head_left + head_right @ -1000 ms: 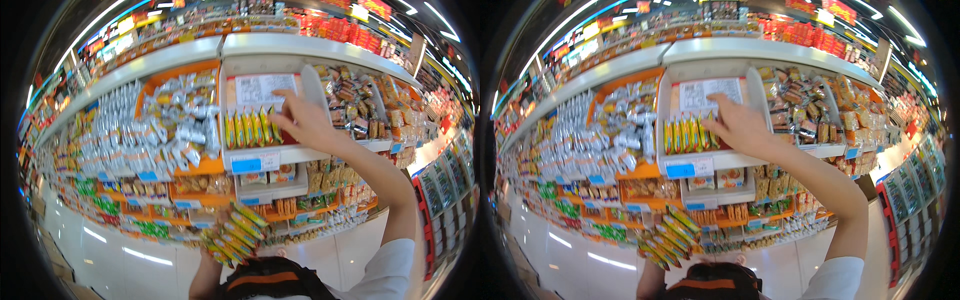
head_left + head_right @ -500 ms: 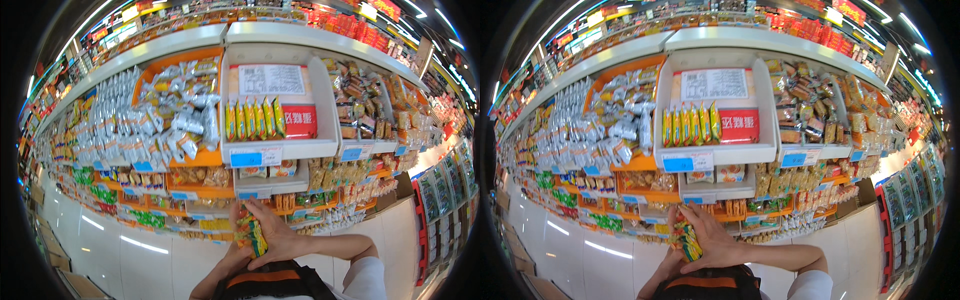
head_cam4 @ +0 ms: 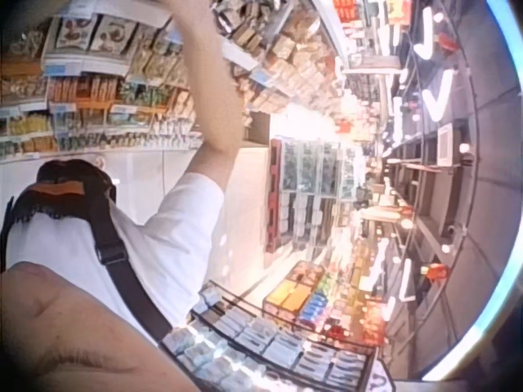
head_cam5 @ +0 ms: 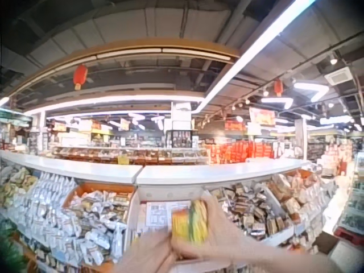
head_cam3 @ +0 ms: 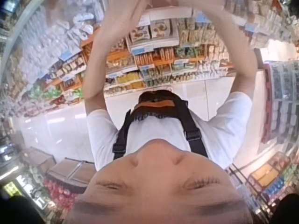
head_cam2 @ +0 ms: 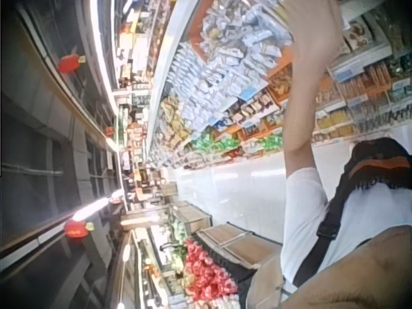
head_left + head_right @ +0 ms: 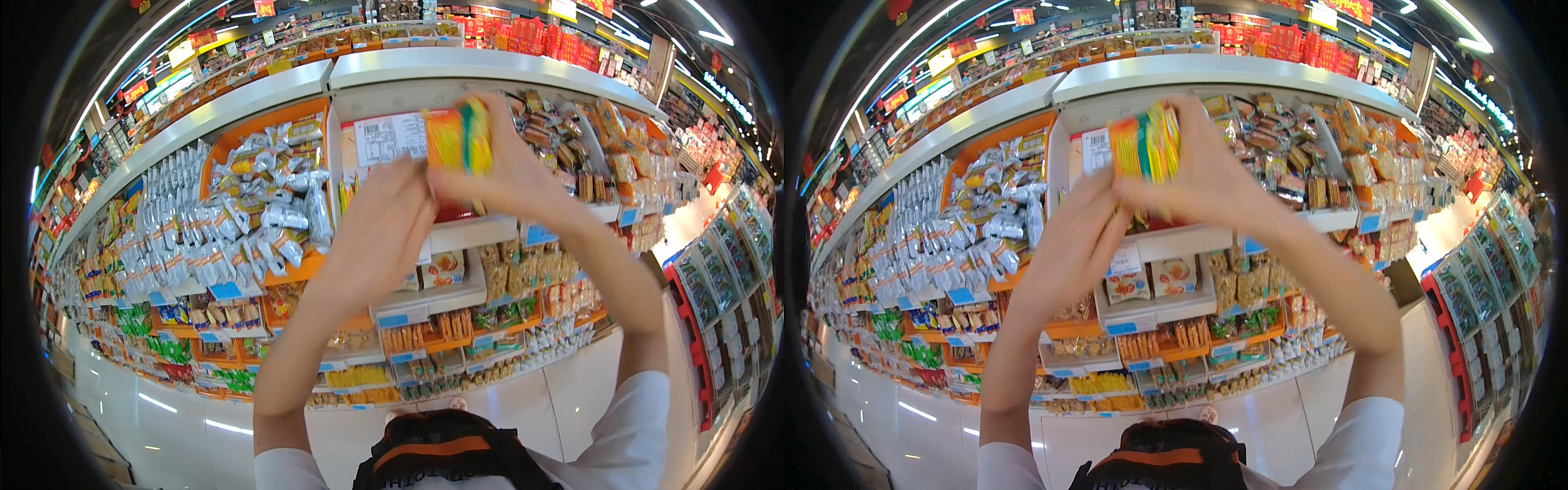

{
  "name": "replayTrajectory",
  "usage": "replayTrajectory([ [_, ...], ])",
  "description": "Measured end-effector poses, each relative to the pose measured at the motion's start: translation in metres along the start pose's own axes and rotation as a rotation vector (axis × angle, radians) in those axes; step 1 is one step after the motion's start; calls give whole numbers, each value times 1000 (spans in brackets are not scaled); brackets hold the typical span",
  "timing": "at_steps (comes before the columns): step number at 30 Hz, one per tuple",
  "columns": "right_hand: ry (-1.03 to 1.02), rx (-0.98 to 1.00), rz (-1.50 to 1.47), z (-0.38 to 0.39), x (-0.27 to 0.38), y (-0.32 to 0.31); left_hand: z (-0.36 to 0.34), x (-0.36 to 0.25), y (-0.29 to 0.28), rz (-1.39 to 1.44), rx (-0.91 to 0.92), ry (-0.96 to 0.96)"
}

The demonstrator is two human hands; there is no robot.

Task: The person uses a utility knife to open a cardboard box and then places individual packaged snack items onto a supermarket shelf by hand.

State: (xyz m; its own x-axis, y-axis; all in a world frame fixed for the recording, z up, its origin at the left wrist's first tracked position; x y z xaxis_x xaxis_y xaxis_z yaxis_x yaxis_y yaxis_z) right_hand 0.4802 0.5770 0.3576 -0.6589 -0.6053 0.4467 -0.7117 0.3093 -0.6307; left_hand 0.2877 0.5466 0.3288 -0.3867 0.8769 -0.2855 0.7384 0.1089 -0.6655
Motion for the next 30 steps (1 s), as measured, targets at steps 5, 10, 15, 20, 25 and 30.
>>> replayTrajectory([
  [5,234,260,642,-51,-3,20,-27,58,36,-477,227,-315],
  [10,226,350,902,-70,-18,33,-29,71,40,-439,283,-396],
  [15,194,441,1071,-82,-19,54,-20,77,33,-433,201,-305],
  [20,245,457,1076,-75,-32,77,-18,78,35,-458,190,-344],
  [25,57,399,1198,-75,-41,79,-18,81,36,-486,176,-310],
  [30,111,466,1145,-78,-37,73,-20,76,33,-464,186,-395],
])
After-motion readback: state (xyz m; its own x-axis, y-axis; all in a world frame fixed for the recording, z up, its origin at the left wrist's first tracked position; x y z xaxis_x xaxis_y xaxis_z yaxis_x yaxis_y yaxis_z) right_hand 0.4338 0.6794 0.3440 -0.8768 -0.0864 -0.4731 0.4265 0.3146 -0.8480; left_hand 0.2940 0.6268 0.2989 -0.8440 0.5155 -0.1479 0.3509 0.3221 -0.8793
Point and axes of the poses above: each hand's wrist, its own z-axis away from the middle knuckle, its own y-axis out of the palm, x = y × z, the point moved 1 cm from there along -z, towards the middle knuckle, and after that the axes turned 10 degrees about z, right-handed, at the moved point
